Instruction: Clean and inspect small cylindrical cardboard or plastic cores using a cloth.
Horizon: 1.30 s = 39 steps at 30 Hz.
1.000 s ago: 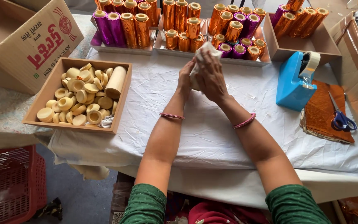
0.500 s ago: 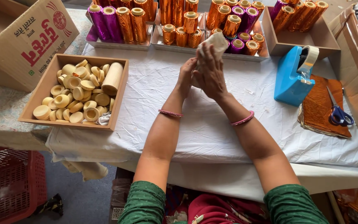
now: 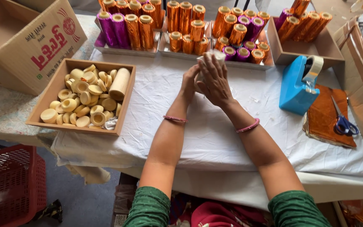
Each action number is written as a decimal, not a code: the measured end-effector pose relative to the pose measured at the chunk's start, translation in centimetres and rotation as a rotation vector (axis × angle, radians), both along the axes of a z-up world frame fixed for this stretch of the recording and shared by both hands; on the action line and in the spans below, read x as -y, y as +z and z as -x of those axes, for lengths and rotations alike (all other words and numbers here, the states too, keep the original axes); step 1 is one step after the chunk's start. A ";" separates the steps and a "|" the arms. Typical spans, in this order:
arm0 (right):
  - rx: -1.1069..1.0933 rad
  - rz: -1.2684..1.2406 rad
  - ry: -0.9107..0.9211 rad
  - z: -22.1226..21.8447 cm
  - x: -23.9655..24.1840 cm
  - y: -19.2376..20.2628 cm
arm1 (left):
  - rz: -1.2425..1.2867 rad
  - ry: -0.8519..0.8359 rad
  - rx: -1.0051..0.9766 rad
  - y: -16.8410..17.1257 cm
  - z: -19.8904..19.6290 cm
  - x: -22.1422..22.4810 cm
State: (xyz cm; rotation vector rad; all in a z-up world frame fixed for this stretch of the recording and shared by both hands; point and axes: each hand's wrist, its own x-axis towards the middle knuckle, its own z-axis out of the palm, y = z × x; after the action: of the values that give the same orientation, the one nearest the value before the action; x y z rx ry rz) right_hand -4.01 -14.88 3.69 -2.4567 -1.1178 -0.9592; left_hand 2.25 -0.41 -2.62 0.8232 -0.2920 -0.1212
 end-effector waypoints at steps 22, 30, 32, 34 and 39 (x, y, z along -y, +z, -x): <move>0.060 -0.002 -0.030 0.9 -0.9 0.3 | -0.077 0.010 0.032 2.2 2.3 0.6; -0.069 -0.169 0.069 1.3 -1.5 -0.5 | 0.012 0.092 -0.018 1.7 1.5 -0.6; -0.097 -0.097 0.093 2.0 -2.1 0.1 | 0.182 0.026 -0.054 0.2 0.3 -0.6; 0.016 -0.059 -0.034 2.0 -2.1 0.7 | -0.117 0.048 -0.093 0.9 0.9 0.2; -0.112 -0.593 -0.045 -1.3 1.0 0.8 | -0.374 -0.035 -0.004 2.1 1.8 2.2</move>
State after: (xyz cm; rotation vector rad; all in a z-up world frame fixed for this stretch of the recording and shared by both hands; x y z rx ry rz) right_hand -2.71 -15.88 4.52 -2.0231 -0.6235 -0.9781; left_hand 0.43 -2.59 -0.56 1.1884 -0.2838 -0.2143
